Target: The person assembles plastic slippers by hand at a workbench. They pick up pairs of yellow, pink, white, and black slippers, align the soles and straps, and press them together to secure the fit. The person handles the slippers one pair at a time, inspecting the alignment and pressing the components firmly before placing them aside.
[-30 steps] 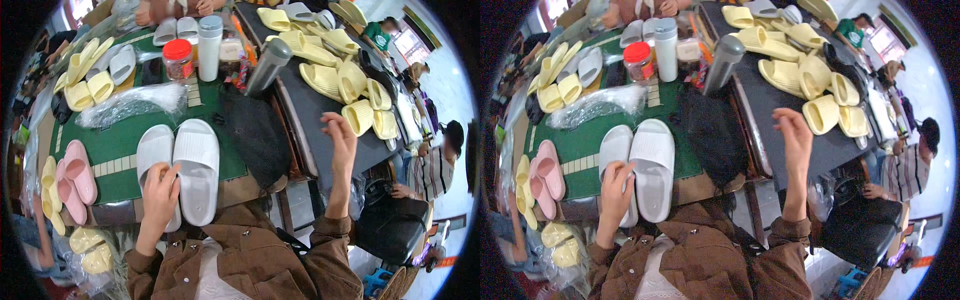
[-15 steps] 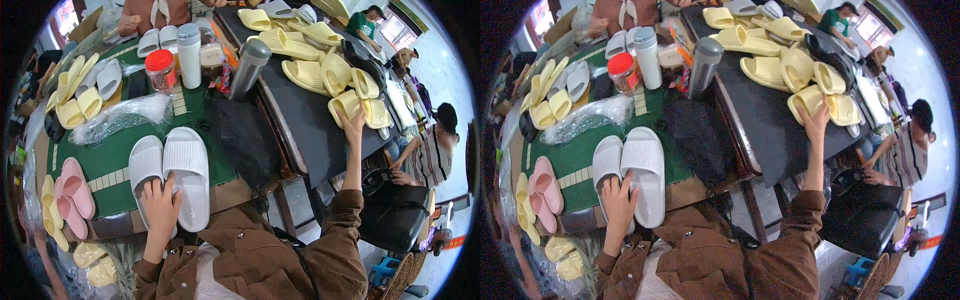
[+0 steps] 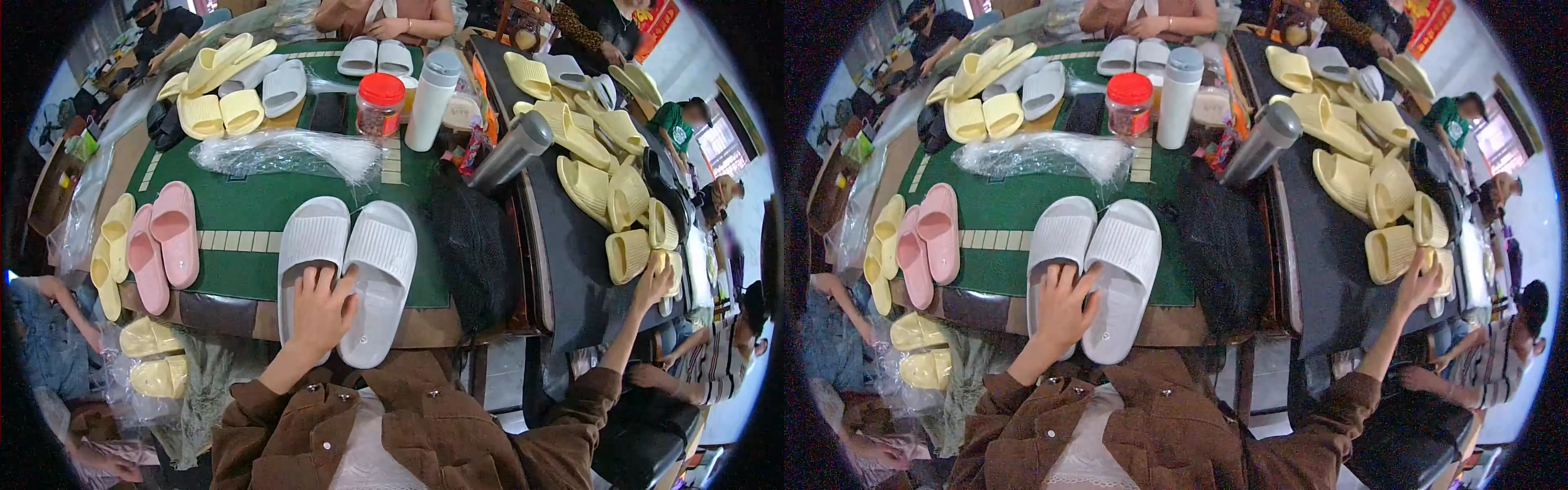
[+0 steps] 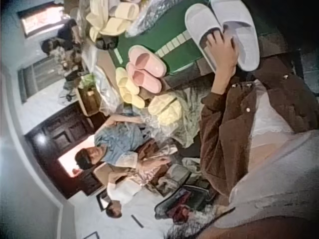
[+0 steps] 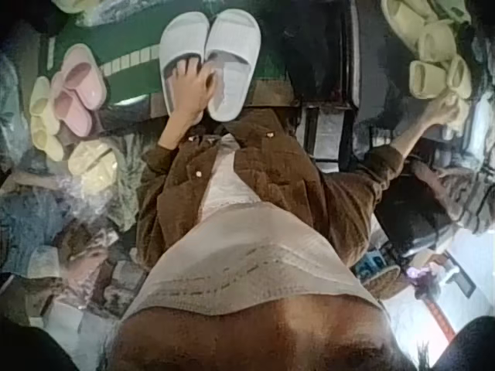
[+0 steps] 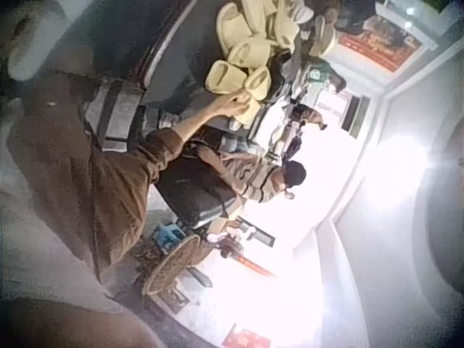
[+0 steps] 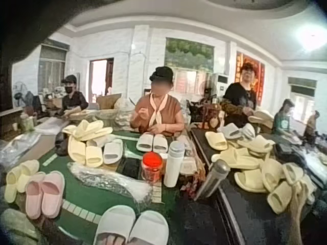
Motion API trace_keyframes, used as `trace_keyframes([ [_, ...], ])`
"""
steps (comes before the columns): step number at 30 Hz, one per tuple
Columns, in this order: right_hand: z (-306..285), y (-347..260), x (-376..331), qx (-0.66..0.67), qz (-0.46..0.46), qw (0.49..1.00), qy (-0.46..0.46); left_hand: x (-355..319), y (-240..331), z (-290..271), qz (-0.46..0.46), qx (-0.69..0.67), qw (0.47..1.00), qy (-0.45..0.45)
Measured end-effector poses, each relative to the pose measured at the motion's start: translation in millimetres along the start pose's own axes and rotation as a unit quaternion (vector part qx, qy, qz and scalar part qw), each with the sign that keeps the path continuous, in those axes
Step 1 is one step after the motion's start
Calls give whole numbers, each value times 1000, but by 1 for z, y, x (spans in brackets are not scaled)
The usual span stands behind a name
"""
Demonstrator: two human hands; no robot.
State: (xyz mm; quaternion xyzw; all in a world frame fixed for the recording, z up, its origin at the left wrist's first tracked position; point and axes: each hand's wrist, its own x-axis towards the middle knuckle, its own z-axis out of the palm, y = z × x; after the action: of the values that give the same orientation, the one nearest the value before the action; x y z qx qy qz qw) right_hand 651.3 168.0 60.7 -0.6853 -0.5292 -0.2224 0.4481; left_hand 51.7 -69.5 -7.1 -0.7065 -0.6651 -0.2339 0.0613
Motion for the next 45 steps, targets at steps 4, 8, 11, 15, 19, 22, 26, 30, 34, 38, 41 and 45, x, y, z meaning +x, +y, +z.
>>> trace_keyframes([
  [4,-18,40,39,-149,-47,988,23,4,1,3,6,1,1000,0],
  [8,-15,-19,48,-306,34,946,-96,-1,-1,0,0,13,1000,18],
  [11,-32,41,77,-185,-22,964,-187,8,7,6,8,-6,1000,-4],
  [15,-40,-12,60,6,76,968,-239,1,2,2,-3,16,1000,5],
  [19,-51,-5,55,-85,24,988,-128,2,3,6,-7,19,1000,-4],
  [22,-48,38,62,-122,17,987,-107,3,4,6,4,20,1000,-1],
  [26,-30,54,57,-159,108,969,-153,2,2,4,0,28,1000,-4],
  [30,-35,102,68,-80,104,974,-184,1,2,4,0,22,1000,-3],
  [34,-47,118,84,162,179,960,-142,3,3,7,9,19,1000,5],
  [38,-44,61,91,144,72,961,-226,5,5,7,21,28,999,23],
  [41,-42,-2,90,70,168,928,-324,3,4,3,-5,19,1000,-2],
  [45,-35,-13,77,287,277,877,-269,5,4,1,-2,14,1000,0],
])
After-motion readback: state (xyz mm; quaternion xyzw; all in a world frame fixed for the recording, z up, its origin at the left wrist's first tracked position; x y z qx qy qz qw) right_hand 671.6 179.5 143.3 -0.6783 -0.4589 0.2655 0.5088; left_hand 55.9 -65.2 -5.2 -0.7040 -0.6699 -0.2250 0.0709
